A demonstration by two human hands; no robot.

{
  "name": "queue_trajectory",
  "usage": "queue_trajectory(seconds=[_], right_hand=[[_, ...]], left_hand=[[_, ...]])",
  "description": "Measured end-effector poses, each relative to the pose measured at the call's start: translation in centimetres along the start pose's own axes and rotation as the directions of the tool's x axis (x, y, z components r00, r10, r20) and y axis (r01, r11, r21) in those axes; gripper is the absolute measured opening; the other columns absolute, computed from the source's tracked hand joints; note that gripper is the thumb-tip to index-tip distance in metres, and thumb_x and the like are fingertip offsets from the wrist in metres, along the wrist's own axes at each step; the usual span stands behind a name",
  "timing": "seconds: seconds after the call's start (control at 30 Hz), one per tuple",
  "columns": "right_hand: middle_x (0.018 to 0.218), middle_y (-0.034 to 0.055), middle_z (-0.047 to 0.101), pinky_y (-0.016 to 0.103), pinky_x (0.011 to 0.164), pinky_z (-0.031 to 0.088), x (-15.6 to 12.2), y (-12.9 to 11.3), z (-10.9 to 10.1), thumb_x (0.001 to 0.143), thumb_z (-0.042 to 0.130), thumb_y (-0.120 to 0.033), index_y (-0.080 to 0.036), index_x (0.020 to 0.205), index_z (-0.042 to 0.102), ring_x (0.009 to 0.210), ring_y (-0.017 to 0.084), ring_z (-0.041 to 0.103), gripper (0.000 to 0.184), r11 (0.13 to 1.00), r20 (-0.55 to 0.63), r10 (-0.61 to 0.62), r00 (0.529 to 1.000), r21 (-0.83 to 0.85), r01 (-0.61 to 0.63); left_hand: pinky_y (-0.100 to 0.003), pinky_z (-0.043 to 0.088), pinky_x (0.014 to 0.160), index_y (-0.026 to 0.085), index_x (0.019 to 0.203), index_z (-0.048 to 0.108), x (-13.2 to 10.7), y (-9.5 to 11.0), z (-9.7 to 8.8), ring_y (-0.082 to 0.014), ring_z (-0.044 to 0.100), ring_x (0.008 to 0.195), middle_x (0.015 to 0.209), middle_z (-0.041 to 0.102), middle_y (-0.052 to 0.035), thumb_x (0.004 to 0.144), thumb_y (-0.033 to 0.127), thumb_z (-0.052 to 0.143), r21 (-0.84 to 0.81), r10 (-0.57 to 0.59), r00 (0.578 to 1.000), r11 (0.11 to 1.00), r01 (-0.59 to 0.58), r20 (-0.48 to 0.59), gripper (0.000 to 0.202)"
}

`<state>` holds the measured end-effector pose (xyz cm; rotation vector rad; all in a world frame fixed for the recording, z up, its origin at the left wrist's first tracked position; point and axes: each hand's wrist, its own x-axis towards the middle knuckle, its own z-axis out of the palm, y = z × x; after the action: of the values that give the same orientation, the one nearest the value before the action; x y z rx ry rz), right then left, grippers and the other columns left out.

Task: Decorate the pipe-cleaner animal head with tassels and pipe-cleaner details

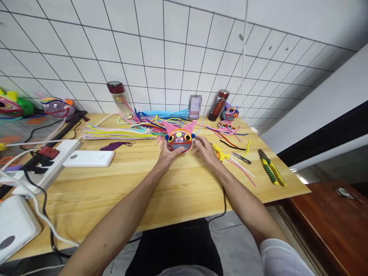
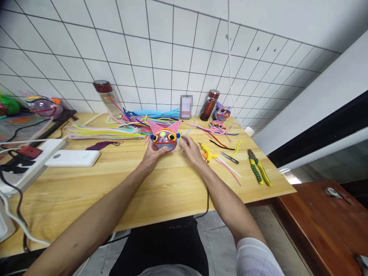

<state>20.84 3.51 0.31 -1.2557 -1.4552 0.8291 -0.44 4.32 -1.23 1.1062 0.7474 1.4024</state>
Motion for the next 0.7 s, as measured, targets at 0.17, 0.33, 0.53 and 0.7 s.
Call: queue_trajectory(seconds=[0.17,0.33,0.53,0.7], right_hand=[[0.151,0.0093,0.069,0.046,0.107,0.059,-0.9,-1.4,0.6,0.084,0.083,-0.068,-0.029,0.143,0.065,0.134,0.032,0.068,0.073,0.994,0.219,-0.030,0.975,0.109,0.006],[0.153,0.0079,0.068,0.049,0.117,0.055,-1.3,-2.6,0.8,0.082,0.088,-0.063,-0.030,0.142,0.066,0.145,0.033,0.062,0.072,0.974,0.273,-0.050,0.961,0.225,-0.013],[0.146,0.0103,0.072,0.051,0.118,0.055,-1.1,-2.5,0.9,0.069,0.096,-0.068,-0.027,0.137,0.064,0.138,0.035,0.066,0.085,0.961,0.289,-0.057,0.956,0.274,-0.026],[0.147,0.0106,0.071,0.053,0.122,0.053,-1.1,-2.4,1.0,0.063,0.099,-0.067,-0.028,0.135,0.062,0.138,0.035,0.066,0.091,0.953,0.286,-0.065,0.956,0.301,-0.026]], left_hand=[[-0.043,0.058,0.106,0.022,0.131,0.059,-0.3,0.2,0.3,-0.0301,0.073,0.119,0.132,0.074,-0.0109,0.064,0.049,0.103,-0.020,-0.037,0.998,0.999,0.038,0.052,0.084],[-0.043,0.057,0.108,0.022,0.131,0.060,-0.5,0.2,0.2,-0.0303,0.073,0.121,0.131,0.076,-0.0101,0.067,0.047,0.102,-0.039,-0.043,0.994,0.998,0.047,0.099,0.080],[-0.044,0.055,0.111,0.022,0.130,0.062,-0.8,0.4,0.6,-0.0313,0.071,0.126,0.132,0.076,-0.0109,0.067,0.054,0.101,-0.152,-0.076,0.990,0.984,0.094,0.121,0.080],[-0.044,0.054,0.114,0.022,0.134,0.061,-1.0,0.6,1.0,-0.0306,0.070,0.128,0.137,0.074,-0.0117,0.068,0.055,0.101,-0.207,-0.083,0.984,0.971,0.115,0.159,0.083]])
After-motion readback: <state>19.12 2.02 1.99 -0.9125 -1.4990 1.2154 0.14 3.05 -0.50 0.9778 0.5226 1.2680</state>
